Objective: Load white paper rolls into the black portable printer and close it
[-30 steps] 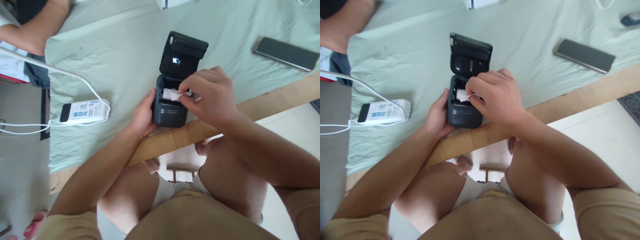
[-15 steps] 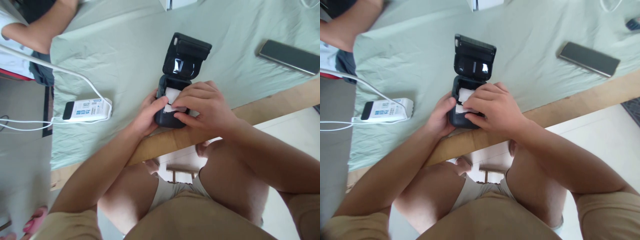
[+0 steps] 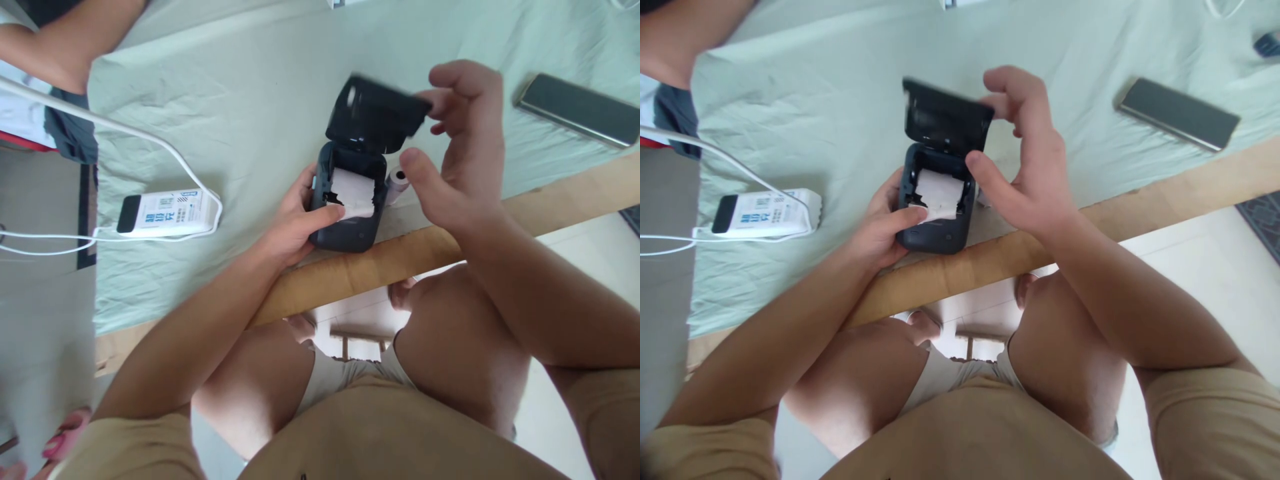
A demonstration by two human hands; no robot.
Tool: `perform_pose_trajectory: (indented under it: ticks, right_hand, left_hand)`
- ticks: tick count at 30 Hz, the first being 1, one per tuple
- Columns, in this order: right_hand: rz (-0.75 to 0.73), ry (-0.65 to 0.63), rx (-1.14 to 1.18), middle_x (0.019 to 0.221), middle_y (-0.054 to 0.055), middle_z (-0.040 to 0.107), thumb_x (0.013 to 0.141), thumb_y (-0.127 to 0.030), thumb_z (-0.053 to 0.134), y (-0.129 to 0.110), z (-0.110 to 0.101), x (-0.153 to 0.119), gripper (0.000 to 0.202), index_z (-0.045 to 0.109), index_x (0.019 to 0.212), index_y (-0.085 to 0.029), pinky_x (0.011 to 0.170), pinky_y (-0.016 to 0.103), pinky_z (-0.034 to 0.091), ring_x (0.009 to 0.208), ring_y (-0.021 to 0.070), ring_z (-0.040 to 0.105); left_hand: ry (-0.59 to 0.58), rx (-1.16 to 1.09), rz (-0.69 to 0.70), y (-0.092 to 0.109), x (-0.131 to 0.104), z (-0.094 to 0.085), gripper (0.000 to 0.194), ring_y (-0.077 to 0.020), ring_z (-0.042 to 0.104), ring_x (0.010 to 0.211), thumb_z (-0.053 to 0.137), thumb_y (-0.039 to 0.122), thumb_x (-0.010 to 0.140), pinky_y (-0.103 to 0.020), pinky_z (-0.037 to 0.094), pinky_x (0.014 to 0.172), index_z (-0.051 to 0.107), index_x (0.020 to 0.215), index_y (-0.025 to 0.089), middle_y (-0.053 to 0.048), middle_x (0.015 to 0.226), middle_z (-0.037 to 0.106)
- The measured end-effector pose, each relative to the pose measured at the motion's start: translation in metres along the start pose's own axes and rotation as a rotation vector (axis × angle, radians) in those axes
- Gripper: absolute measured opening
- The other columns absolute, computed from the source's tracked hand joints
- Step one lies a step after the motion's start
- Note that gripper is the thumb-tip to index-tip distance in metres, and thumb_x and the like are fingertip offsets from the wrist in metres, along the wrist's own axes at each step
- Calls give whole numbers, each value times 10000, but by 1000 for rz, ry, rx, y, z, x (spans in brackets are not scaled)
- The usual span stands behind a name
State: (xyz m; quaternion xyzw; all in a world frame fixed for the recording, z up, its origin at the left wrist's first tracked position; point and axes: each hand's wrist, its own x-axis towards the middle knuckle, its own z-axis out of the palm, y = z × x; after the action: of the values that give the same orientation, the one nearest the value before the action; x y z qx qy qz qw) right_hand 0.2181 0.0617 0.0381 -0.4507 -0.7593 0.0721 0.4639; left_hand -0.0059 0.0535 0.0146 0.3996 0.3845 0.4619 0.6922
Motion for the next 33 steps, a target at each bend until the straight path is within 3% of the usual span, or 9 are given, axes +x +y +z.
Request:
perform_pose_trajectory:
  ticks: [2, 5, 9, 13, 19, 25, 30, 33]
  right_hand:
    - [-59, 5, 40, 1311, 82, 759, 1053, -412, 549, 0, 0, -3, 303, 607, 1329, -304, 1089, 490, 566, 1280, 290, 751]
    - [-95, -114, -62, 1227, 72, 819, 1058, -418, 587, -2, -1, -4, 192, 687, 1185, -315, 1128, 535, 547, 1293, 318, 748]
    - [-19, -273, -139, 1451, 101, 769, 1042, -538, 599, 2, 2, -4, 367, 690, 1318, -314, 1136, 578, 548, 1398, 357, 689]
    - [-37, -293, -85, 1463, 125, 753, 1035, -623, 619, 12, 8, -3, 495, 673, 1406, -300, 1146, 598, 534, 1397, 380, 684]
    - [14, -353, -125, 1489, 107, 729, 1076, -580, 583, 16, 11, -1, 462, 608, 1478, -355, 1168, 614, 513, 1407, 392, 659]
    - [60, -349, -207, 1521, 94, 707, 1101, -550, 559, 0, 9, 0, 418, 601, 1465, -350, 1212, 556, 482, 1461, 350, 625]
    - [35, -315, -236, 1550, 106, 690, 1126, -518, 542, -12, 3, -6, 411, 635, 1460, -298, 1246, 491, 442, 1490, 288, 603]
    - [32, -347, -245, 1532, 111, 696, 1090, -532, 585, -9, 1, -10, 439, 645, 1463, -310, 1222, 515, 458, 1465, 319, 614]
  left_hand:
    - [12, -13, 7, 1, 0, 0, 537, -292, 772, 1076, 945, 269, 686, -364, 581, 908, 721, 1174, 256, -22, 1017, 789]
    - [16, -25, -1, 2, -1, 0, 579, -294, 775, 1072, 975, 257, 663, -368, 591, 912, 724, 1184, 253, -20, 1017, 785]
    - [41, -72, -45, 2, -3, 2, 517, -321, 795, 1063, 978, 382, 744, -394, 607, 901, 720, 1168, 238, -40, 977, 777]
    - [48, -81, -24, -1, -2, 2, 402, -276, 804, 958, 937, 444, 838, -358, 605, 839, 742, 1103, 214, -41, 965, 781]
    - [57, -68, 26, -4, 1, 2, 341, -247, 801, 921, 892, 433, 877, -328, 594, 794, 764, 1109, 219, -41, 984, 806]
    - [3, -111, 48, -3, 3, 4, 229, -238, 818, 907, 856, 384, 917, -326, 620, 755, 778, 1060, 223, -20, 929, 823]
    - [41, -37, 80, -1, 0, 9, 292, -293, 810, 1104, 903, 520, 874, -342, 624, 821, 792, 1000, 281, -15, 963, 830]
    - [59, -26, 79, -1, 0, 9, 350, -264, 808, 937, 945, 532, 828, -333, 580, 741, 775, 936, 245, -23, 846, 781]
